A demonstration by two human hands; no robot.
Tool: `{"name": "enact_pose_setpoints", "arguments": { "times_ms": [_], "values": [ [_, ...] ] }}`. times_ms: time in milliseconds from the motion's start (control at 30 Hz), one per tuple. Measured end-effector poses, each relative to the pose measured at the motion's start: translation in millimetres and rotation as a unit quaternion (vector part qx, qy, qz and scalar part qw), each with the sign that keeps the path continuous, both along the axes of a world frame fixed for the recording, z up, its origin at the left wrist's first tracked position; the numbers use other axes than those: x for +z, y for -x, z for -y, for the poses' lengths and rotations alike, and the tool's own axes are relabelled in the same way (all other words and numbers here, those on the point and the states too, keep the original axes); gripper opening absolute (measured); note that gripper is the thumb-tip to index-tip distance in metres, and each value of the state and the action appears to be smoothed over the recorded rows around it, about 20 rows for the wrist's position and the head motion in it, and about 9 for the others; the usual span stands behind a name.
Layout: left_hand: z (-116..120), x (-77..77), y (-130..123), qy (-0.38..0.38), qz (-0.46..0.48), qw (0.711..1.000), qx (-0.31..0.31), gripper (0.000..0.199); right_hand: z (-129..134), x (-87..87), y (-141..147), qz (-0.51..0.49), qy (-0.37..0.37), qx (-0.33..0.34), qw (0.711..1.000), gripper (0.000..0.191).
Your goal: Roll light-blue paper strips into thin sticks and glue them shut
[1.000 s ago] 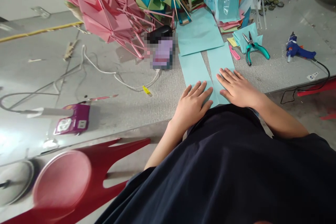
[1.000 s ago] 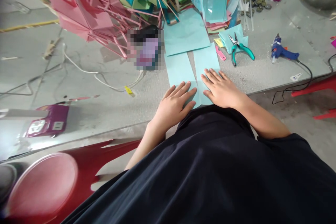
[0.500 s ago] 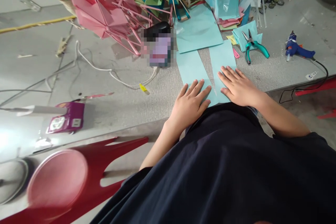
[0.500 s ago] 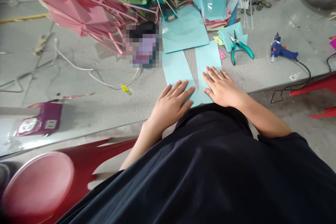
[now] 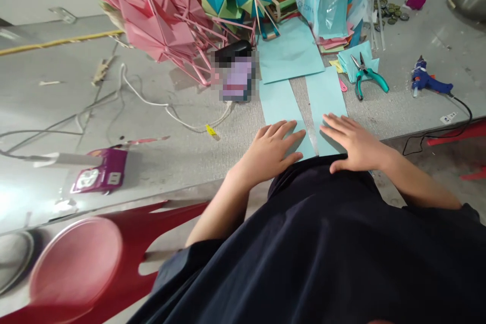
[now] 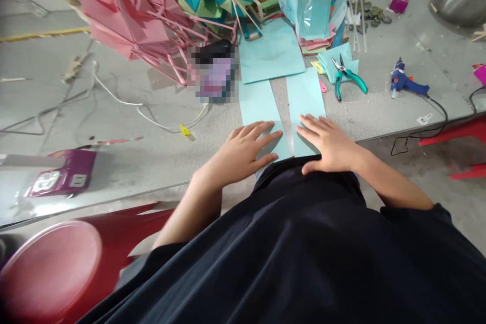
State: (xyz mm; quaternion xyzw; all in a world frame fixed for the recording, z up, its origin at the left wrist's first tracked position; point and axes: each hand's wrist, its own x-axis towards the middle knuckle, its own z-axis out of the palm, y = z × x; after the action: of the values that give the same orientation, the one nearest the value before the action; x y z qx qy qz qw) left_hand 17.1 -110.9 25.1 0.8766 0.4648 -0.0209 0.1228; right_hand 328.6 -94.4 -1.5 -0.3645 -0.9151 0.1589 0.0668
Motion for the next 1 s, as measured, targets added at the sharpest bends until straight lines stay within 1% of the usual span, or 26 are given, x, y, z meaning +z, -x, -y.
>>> {"name": "enact_pose_setpoints", "arguments": {
  "times_ms": [33,100,133,167,233,267,333,400,467,533,600,633,700,733,800,833,867,900,967,1000],
  "values": [
    [-11,7.1,-1,-0.001,-0.012,1.0,-0.012,0.06,5,-1.5,-5,0.009,0.003,0.015,1.0,0.101],
    [-38,21.0,-5,0.0,-0.045,0.999,-0.027,0.054,12,-5.7,-15,0.013,-0.003,0.025,1.0,0.077],
    [-53,26.8,-8,0.006,-0.054,0.998,-0.034,0.05,15,-8.1,-20,0.002,-0.008,0.023,1.0,0.074],
    [-69,31.2,-12,0.03,-0.057,0.997,-0.044,0.047,19,-10.2,-25,-0.017,-0.011,0.018,1.0,0.077],
    [-97,34.8,-19,0.065,-0.054,0.996,-0.041,0.04,25,-13.7,-32,-0.074,-0.012,-0.005,0.997,0.083],
    [-107,33.5,-23,0.067,-0.047,0.995,-0.048,0.038,28,-15.0,-33,-0.109,-0.013,-0.024,0.994,0.087],
    [-121,25.0,-28,0.05,-0.018,0.996,-0.073,0.034,35,-17.1,-33,-0.175,-0.027,-0.063,0.982,0.094],
    [-125,10.7,-31,0.007,0.024,0.996,-0.088,0.039,38,-18.4,-28,-0.216,-0.056,-0.082,0.971,0.1],
    [-125,-5.2,-32,-0.037,0.059,0.994,-0.081,0.05,35,-18.5,-24,-0.22,-0.081,-0.072,0.969,0.102],
    [-125,-18.9,-31,-0.058,0.099,0.991,-0.073,0.055,21,-16.3,-20,-0.196,-0.077,-0.052,0.976,0.097],
    [-127,-28.4,-30,-0.067,0.153,0.985,-0.054,0.049,0,-11.1,-17,-0.15,-0.047,-0.046,0.987,0.088],
    [-129,-31.6,-30,-0.075,0.183,0.98,-0.032,0.043,-12,-7.2,-14,-0.116,-0.028,-0.048,0.992,0.083],
    [-133,-35.9,-28,-0.112,0.253,0.96,0.028,0.033,-37,2.1,-6,-0.041,0.007,-0.052,0.998,0.074],
    [-135,-37.3,-27,-0.139,0.291,0.945,0.055,0.031,-49,7.0,-1,-0.004,0.022,-0.049,0.999,0.071],
    [-138,-39.2,-23,-0.195,0.356,0.91,0.08,0.031,-69,16.2,11,0.055,0.042,-0.038,0.997,0.066],
    [-139,-39.7,-21,-0.218,0.375,0.898,0.074,0.03,-77,20.2,16,0.077,0.045,-0.033,0.995,0.064],
    [-139,-39.9,-19,-0.234,0.381,0.893,0.056,0.029,-84,23.8,20,0.092,0.047,-0.03,0.994,0.064],
    [-139,-39.6,-17,-0.239,0.373,0.896,0.027,0.028,-90,27.1,24,0.103,0.051,-0.026,0.993,0.063],
    [-138,-37.9,-16,-0.229,0.328,0.916,-0.027,0.028,-98,33.1,27,0.116,0.065,-0.014,0.991,0.062],
    [-138,-36.7,-16,-0.218,0.301,0.928,-0.034,0.032,-101,36.0,27,0.119,0.073,-0.003,0.99,0.062]
  ]
}}
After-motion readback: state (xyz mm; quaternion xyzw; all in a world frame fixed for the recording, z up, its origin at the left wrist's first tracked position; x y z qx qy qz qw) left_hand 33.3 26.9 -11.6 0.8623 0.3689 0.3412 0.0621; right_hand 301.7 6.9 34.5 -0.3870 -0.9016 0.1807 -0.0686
